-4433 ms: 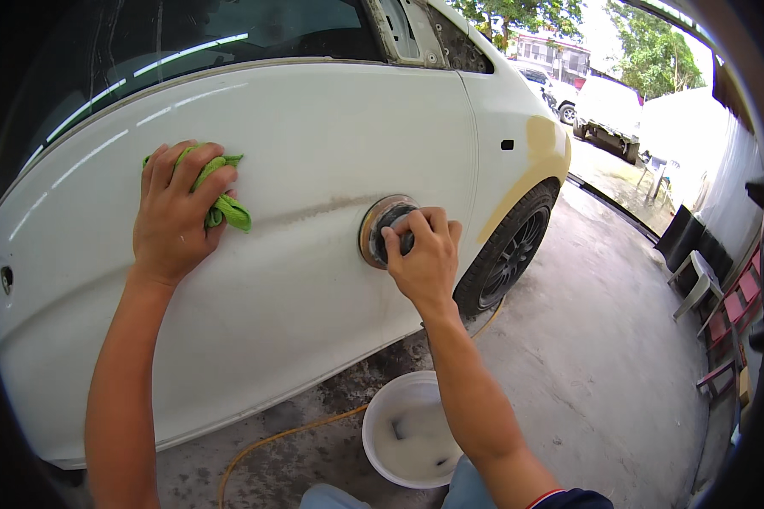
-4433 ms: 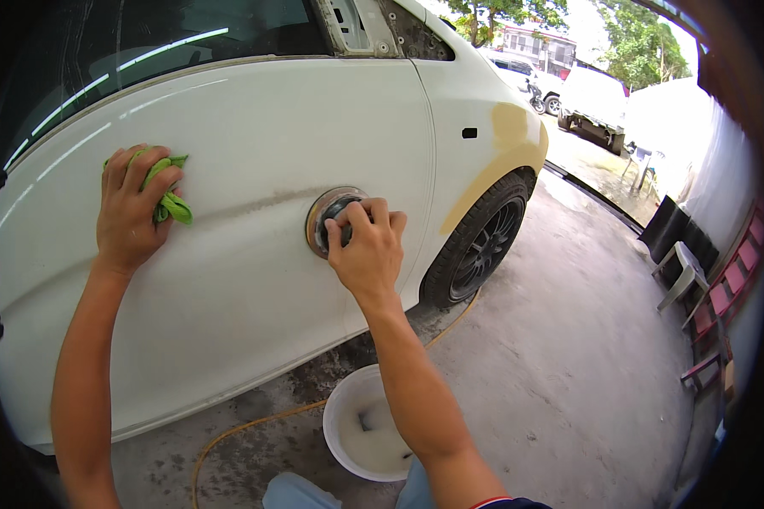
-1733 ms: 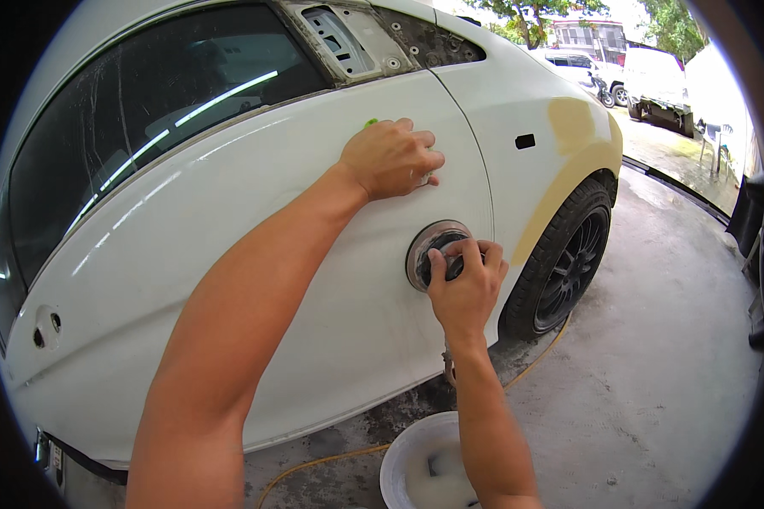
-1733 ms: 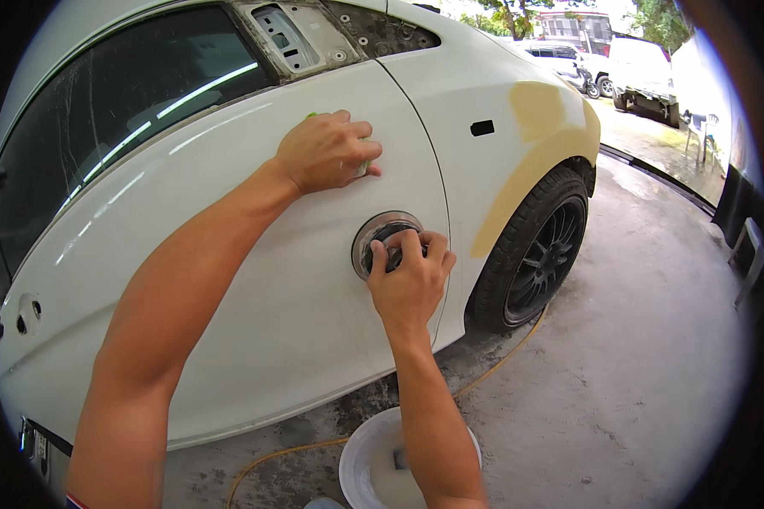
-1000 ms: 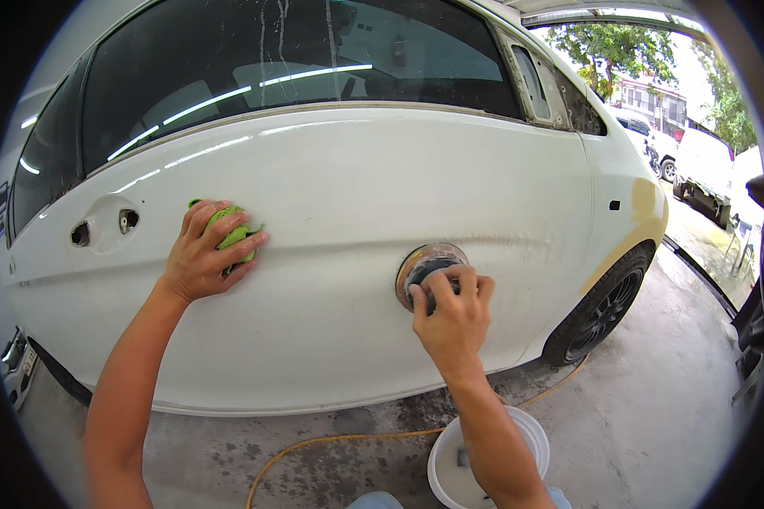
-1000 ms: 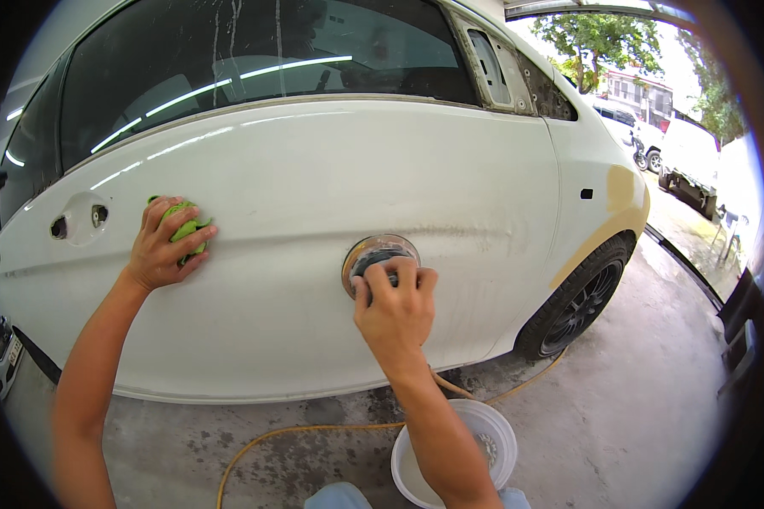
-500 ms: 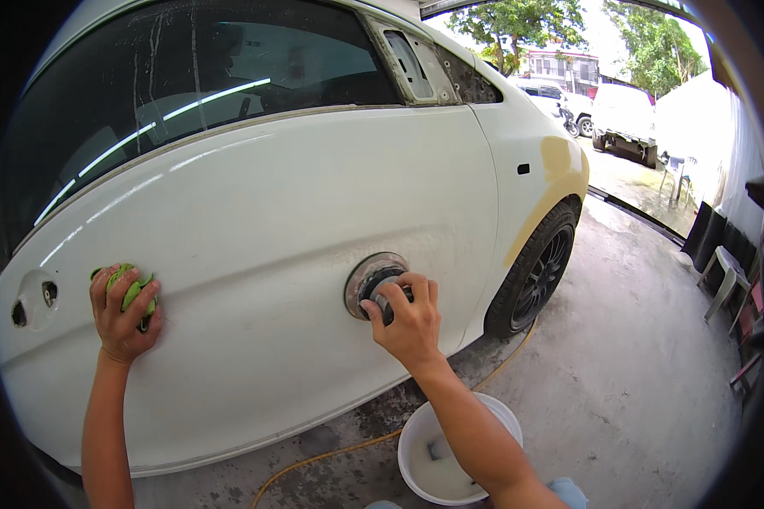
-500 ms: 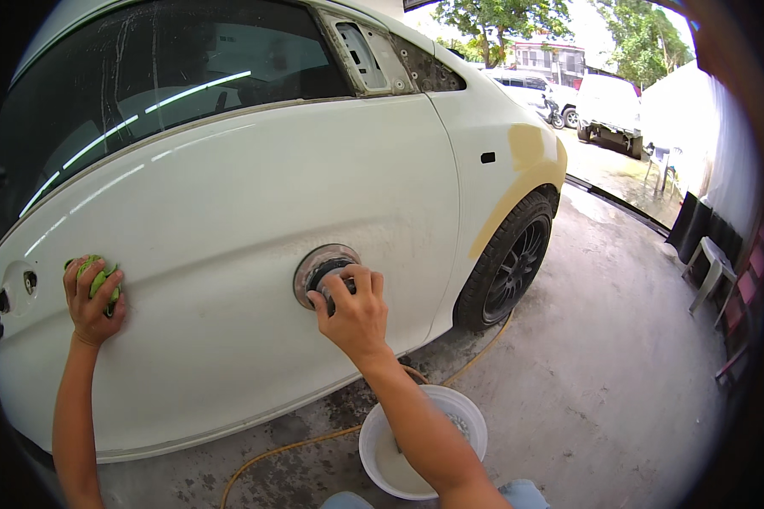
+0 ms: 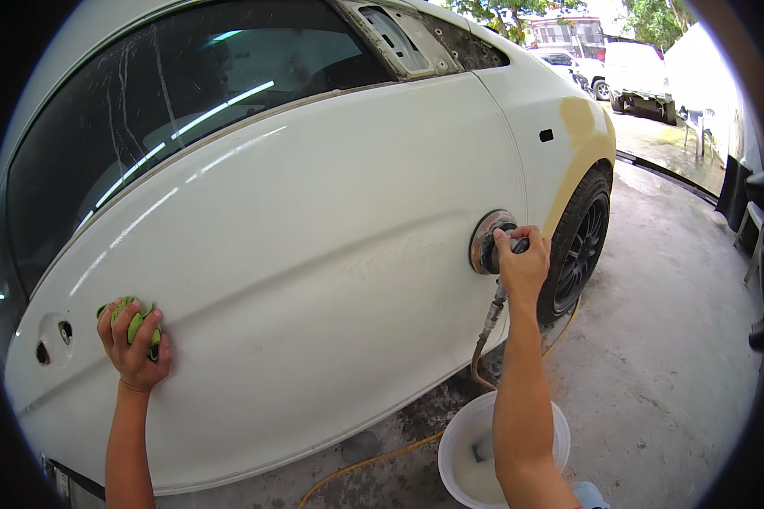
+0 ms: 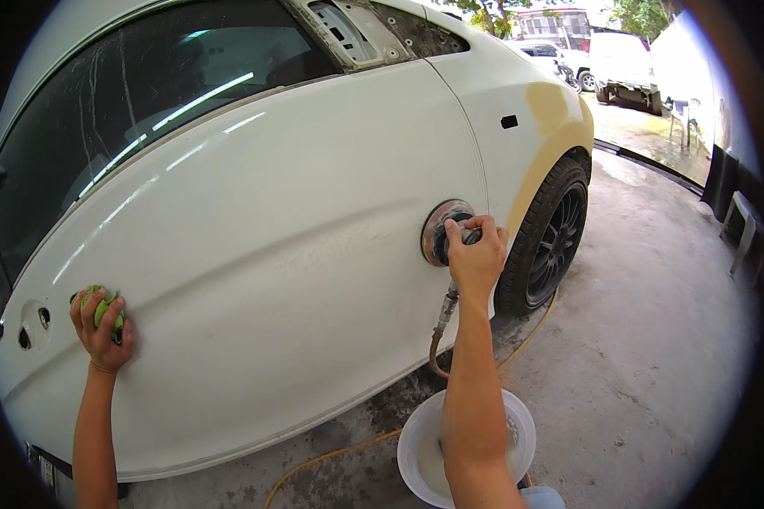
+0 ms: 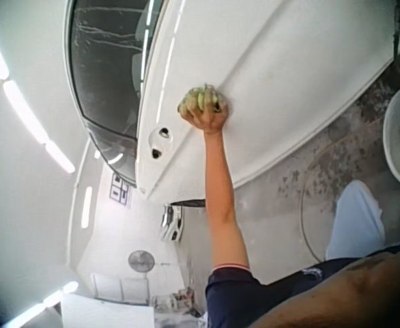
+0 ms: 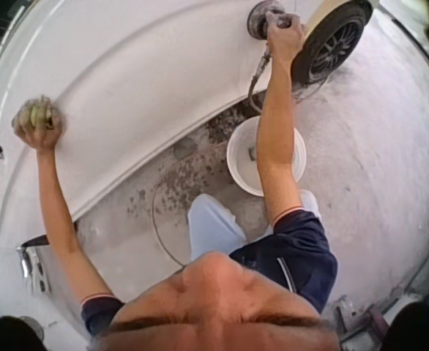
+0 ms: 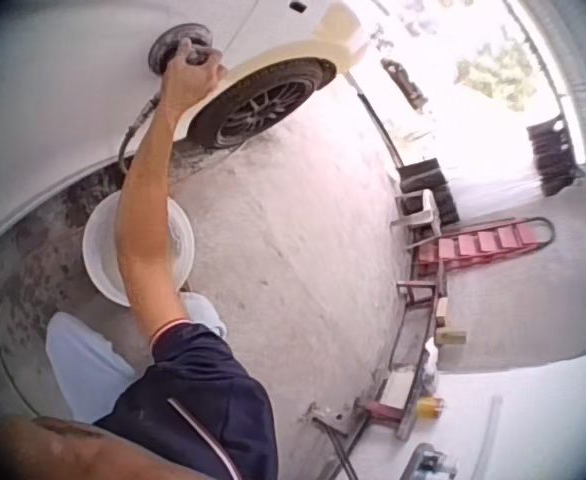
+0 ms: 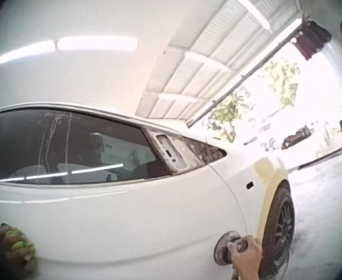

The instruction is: The person uses a rotary polisher to smooth the rear and side panels of a white car, wiping the surface with a green cloth between passes. The person also cleans the polisher pad with the cloth and briefly dips it in a bucket of water before continuing.

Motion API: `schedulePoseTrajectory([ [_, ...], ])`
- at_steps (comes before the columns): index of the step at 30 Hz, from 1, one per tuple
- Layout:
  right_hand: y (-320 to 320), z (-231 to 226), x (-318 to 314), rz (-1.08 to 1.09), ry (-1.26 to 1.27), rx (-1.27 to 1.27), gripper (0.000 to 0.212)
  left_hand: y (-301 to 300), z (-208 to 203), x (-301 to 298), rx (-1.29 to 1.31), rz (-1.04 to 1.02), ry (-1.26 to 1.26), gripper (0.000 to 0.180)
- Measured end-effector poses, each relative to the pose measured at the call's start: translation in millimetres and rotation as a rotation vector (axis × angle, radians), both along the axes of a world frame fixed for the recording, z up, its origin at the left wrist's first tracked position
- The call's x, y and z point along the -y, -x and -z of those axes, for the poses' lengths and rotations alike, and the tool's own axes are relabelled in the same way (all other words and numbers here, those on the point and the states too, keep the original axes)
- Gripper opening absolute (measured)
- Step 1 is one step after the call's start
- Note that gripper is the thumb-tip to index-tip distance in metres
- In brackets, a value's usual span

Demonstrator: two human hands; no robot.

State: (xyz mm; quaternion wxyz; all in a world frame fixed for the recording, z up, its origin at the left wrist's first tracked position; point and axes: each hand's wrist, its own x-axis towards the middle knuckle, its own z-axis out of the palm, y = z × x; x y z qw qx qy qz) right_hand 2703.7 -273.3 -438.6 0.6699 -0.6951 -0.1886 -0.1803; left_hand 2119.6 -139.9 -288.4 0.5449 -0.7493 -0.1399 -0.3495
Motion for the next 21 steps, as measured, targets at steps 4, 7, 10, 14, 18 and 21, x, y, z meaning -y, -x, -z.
schedulePoseTrajectory([
  [4, 127.1, -12.9, -4.1, -0.082, -0.024, 0.255, 0.029, -33.0, -0.6, 11.3, 0.073, -0.003, 0.028, 0.037],
  [7, 219.3, -14.1, -1.7, -0.261, 0.024, 0.396, 0.024, -101.7, 2.4, 18.0, 0.019, 0.036, 0.057, 0.038],
  [10, 257.9, -6.0, 0.1, -0.31, -0.085, 0.721, 0.023, -182.9, -8.3, 19.3, 0.054, 0.042, 0.24, 0.045],
  [14, 232.6, 3.9, 2.1, -0.34, -0.076, 0.578, 0.023, -240.9, -53.6, 19.0, -0.234, 0.166, 0.299, 0.066],
  [18, 160.4, 12.2, 4.9, -0.258, -0.073, 0.379, 0.024, -249.0, -84.8, 16.6, -0.355, 0.158, 0.317, 0.076],
  [21, 104.4, 20.4, 1.7, -0.181, -0.075, 0.261, 0.026, -251.6, -90.8, 14.3, -0.408, 0.09, 0.249, 0.061],
])
